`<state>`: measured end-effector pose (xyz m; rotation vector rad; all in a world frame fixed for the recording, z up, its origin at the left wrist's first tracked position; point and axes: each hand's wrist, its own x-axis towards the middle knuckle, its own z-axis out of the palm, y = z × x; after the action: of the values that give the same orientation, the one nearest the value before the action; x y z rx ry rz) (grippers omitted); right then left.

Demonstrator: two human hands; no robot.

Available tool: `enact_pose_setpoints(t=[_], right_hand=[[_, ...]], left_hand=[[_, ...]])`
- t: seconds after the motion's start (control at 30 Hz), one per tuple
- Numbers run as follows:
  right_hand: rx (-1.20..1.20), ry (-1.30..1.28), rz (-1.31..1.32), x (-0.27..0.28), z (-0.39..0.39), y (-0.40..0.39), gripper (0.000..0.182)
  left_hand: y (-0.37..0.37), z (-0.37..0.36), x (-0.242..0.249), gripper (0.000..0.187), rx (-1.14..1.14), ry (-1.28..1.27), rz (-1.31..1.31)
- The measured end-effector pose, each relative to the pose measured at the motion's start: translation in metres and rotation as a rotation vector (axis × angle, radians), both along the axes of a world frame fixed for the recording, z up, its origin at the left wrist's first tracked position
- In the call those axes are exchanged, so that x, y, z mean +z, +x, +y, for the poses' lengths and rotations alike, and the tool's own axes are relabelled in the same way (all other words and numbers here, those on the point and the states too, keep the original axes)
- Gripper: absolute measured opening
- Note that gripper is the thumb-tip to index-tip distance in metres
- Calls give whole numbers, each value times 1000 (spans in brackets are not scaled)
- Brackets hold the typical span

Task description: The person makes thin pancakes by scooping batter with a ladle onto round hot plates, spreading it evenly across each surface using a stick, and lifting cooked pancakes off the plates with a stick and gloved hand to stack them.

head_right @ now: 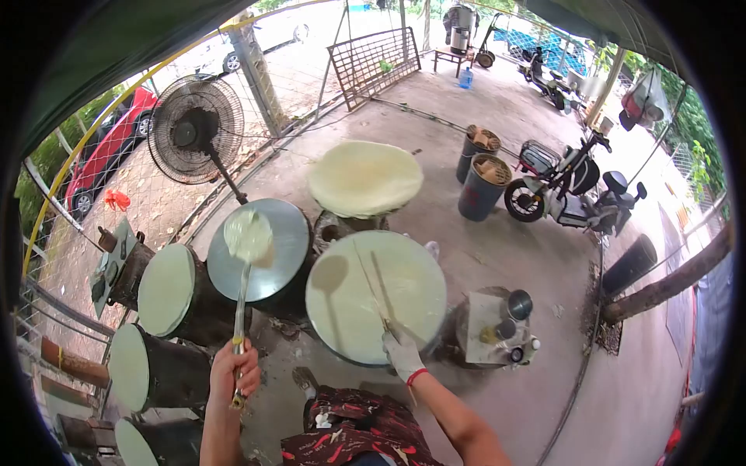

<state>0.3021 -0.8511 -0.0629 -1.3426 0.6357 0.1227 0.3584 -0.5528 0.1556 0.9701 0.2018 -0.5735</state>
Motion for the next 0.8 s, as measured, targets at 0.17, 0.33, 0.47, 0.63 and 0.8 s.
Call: enact_pose_setpoints(t=[0.17,0.33,0.47,0.63,0.8], right_hand=[[-183,113,-49,30,89,98,37],[-358,39,-20,15,194,190,40],[-319,-453,12,-25,248,232,40],[-339,-662,171,-34,260,259,39],[-376,58,202,17,270,316,33]], left_hand=[[154,37,-62,11,-165,304,-249],[279,55,-161,12,-386,523,-306],[330,77,-220,28,-486,1073,-800],[374,109,-204,25,-581,1247,-877],[407,134,-206,21,-570,1350,-944]])
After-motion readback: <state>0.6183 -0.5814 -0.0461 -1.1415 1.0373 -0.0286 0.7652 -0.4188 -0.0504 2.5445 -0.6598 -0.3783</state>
